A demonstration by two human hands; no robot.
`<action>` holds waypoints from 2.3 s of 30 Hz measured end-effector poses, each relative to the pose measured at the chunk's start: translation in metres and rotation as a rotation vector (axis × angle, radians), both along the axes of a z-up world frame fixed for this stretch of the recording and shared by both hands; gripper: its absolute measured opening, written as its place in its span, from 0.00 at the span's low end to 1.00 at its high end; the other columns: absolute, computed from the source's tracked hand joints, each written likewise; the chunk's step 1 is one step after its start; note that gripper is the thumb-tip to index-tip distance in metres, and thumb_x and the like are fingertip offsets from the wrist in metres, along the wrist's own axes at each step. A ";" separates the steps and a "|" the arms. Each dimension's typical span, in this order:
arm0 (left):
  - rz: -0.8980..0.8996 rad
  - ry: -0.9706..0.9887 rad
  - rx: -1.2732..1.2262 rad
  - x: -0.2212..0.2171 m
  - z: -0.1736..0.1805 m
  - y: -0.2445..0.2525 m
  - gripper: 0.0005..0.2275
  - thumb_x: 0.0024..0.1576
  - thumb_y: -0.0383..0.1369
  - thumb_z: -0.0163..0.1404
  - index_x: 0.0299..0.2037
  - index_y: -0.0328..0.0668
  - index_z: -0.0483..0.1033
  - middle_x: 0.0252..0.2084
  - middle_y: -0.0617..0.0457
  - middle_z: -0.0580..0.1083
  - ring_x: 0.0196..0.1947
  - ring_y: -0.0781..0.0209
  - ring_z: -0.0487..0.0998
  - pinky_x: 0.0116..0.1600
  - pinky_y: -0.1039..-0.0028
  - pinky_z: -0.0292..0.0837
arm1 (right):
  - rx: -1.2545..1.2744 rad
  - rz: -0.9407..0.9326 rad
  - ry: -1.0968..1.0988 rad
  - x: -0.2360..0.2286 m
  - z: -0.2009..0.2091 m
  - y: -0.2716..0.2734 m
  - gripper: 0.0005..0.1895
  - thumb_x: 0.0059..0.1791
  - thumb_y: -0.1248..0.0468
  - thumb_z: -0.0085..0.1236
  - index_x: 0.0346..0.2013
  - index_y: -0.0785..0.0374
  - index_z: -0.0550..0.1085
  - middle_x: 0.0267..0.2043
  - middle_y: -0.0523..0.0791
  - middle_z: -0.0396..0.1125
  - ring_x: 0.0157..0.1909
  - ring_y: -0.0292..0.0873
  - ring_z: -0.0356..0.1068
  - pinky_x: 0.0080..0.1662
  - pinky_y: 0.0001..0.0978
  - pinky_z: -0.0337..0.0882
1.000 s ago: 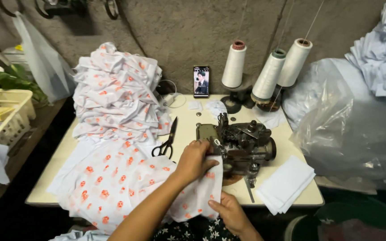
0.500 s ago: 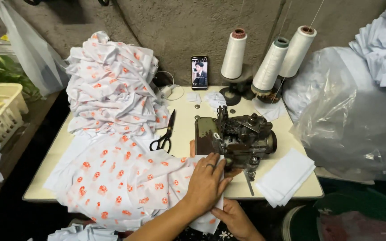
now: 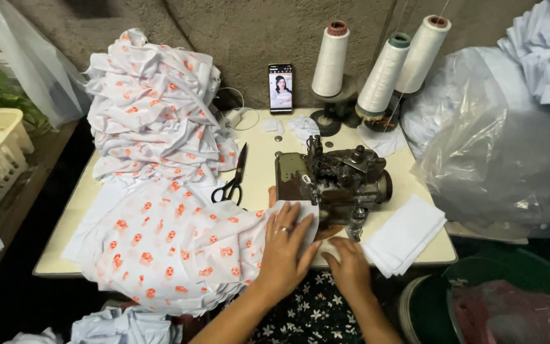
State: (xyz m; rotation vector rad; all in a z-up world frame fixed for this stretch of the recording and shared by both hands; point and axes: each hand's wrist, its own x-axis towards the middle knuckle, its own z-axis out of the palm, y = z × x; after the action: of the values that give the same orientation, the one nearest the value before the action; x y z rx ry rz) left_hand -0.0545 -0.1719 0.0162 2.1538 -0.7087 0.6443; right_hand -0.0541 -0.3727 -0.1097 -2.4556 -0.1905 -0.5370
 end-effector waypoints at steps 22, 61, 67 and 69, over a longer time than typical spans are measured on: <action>-0.097 0.062 -0.303 -0.040 -0.018 -0.007 0.07 0.58 0.25 0.49 0.44 0.31 0.75 0.48 0.38 0.73 0.49 0.47 0.73 0.52 0.62 0.71 | -0.396 -1.491 0.182 -0.087 -0.010 -0.284 0.10 0.49 0.60 0.58 0.31 0.64 0.79 0.33 0.50 0.74 0.37 0.53 0.73 0.46 0.47 0.66; -0.153 1.004 -0.487 0.030 -0.134 -0.183 0.11 0.59 0.25 0.43 0.35 0.52 0.79 0.30 0.58 0.77 0.30 0.69 0.75 0.38 0.79 0.68 | 0.820 -0.414 -0.484 0.060 -0.112 -0.327 0.09 0.58 0.76 0.45 0.48 0.60 0.69 0.46 0.41 0.65 0.45 0.35 0.65 0.45 0.18 0.67; -0.194 0.585 -0.268 0.007 -0.093 -0.164 0.13 0.57 0.27 0.45 0.48 0.42 0.80 0.47 0.45 0.70 0.48 0.49 0.73 0.57 0.66 0.69 | 0.674 -0.621 -1.035 0.006 0.059 -0.248 0.16 0.47 0.90 0.57 0.43 0.72 0.73 0.44 0.55 0.69 0.49 0.52 0.72 0.51 0.40 0.75; -0.363 0.560 -0.428 -0.010 -0.053 -0.156 0.19 0.54 0.35 0.54 0.56 0.38 0.73 0.58 0.42 0.61 0.63 0.49 0.63 0.70 0.65 0.55 | 0.283 -0.437 -0.655 -0.022 0.059 -0.215 0.05 0.65 0.77 0.54 0.56 0.77 0.74 0.50 0.57 0.68 0.46 0.51 0.67 0.47 0.39 0.66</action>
State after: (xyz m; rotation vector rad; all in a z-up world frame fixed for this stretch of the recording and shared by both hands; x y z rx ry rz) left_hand -0.0649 -0.3276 -0.0367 1.6335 -0.5653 -0.0159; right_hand -0.0762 -0.5879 -0.0507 -1.9679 0.1610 -1.4437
